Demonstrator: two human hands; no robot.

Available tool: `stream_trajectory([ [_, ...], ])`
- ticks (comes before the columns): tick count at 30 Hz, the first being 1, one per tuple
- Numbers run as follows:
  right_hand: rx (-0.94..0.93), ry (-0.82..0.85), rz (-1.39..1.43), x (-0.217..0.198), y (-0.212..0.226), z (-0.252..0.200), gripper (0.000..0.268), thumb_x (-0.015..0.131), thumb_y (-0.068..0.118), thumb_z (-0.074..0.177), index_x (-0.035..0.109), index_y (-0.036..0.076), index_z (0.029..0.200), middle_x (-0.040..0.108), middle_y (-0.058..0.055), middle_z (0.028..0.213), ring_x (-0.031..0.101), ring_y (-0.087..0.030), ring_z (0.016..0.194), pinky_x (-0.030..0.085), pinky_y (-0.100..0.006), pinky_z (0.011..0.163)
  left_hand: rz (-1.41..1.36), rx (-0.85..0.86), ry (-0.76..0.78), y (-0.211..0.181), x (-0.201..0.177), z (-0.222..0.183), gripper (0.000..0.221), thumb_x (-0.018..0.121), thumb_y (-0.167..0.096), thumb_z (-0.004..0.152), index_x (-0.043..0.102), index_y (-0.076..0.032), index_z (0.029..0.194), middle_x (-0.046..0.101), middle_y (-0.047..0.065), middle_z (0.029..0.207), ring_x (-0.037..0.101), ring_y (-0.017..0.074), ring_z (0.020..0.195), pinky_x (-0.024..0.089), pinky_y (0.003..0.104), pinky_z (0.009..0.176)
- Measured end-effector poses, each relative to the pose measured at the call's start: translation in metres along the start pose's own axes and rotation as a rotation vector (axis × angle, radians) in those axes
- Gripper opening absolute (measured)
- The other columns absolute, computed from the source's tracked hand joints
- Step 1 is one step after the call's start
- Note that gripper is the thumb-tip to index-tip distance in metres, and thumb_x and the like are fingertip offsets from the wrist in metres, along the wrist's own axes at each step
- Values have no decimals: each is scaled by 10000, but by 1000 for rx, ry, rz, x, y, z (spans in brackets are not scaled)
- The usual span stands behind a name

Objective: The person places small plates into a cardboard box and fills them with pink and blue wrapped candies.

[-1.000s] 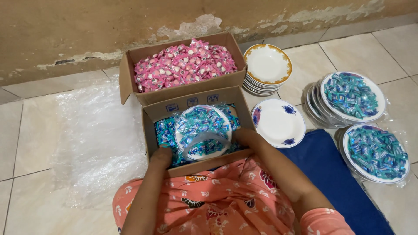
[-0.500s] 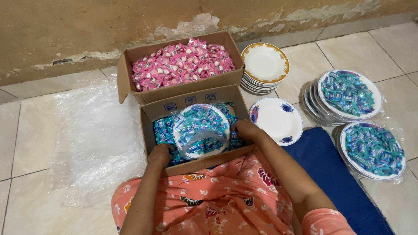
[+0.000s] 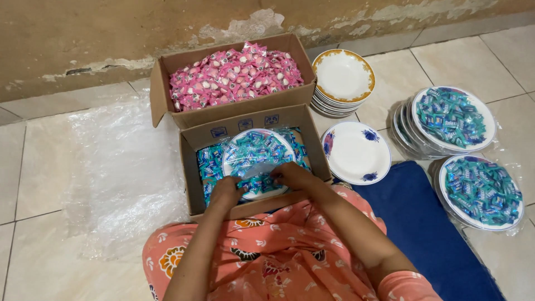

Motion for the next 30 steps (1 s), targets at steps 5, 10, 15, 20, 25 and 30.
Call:
stream_trajectory([
  [5, -5, -76, 44, 4, -6, 3, 244, 673, 134, 941, 767, 119, 1165, 776, -150, 1100, 706, -394, 1105, 552, -508, 961, 2, 12, 30, 5, 48, 31, 386, 683, -272, 900, 744, -154, 1262, 750, 191, 1165, 679, 397, 1185, 576, 507, 977],
  [10, 37, -154, 35, -4, -31, 8, 193, 663, 201, 948, 774, 216, 1105, 786, -88, 1059, 718, -365, 1072, 569, -500, 937, -11, 85, 43, -1, 72, 51, 406, 647, -217, 908, 714, -101, 1291, 749, 237, 1122, 673, 438, 1169, 575, 558, 964],
  [15, 164, -222, -86, 10, -120, 40, 145, 665, 231, 928, 774, 235, 1022, 795, -56, 939, 752, -304, 983, 591, -445, 874, -52, -5, -72, 8, 33, 33, 318, 578, -295, 936, 772, -211, 1174, 769, 168, 1057, 703, 401, 1117, 586, 506, 945],
  [20, 343, 75, -194, 28, -147, 34, 292, 694, 291, 914, 757, 120, 1142, 751, -170, 1117, 712, -352, 1103, 591, -446, 914, 271, -117, 15, 76, 22, 54, 409, 592, -375, 933, 731, -164, 1255, 729, 180, 1202, 695, 378, 1170, 586, 513, 968],
  [25, 208, 531, -355, 16, -92, 16, 542, 606, 313, 951, 624, -77, 1326, 631, -315, 1351, 576, -464, 1306, 464, -532, 1119, 393, -86, 277, 87, 28, 51, 516, 604, -391, 945, 626, -114, 1379, 623, 223, 1367, 584, 399, 1305, 485, 521, 1086],
  [30, 198, 590, -469, 24, -101, 18, 601, 660, 437, 929, 697, -67, 1255, 680, -263, 1286, 625, -420, 1245, 521, -485, 1033, 562, -29, 456, 115, 59, 73, 464, 561, -183, 922, 659, -58, 1358, 639, 219, 1409, 575, 369, 1361, 481, 470, 1155],
])
Point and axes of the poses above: each hand's wrist, its own z-axis towards the middle knuckle, its own x-axis out of the palm, y = z × x, the point moved 2 cm from there along z, towards the middle knuckle
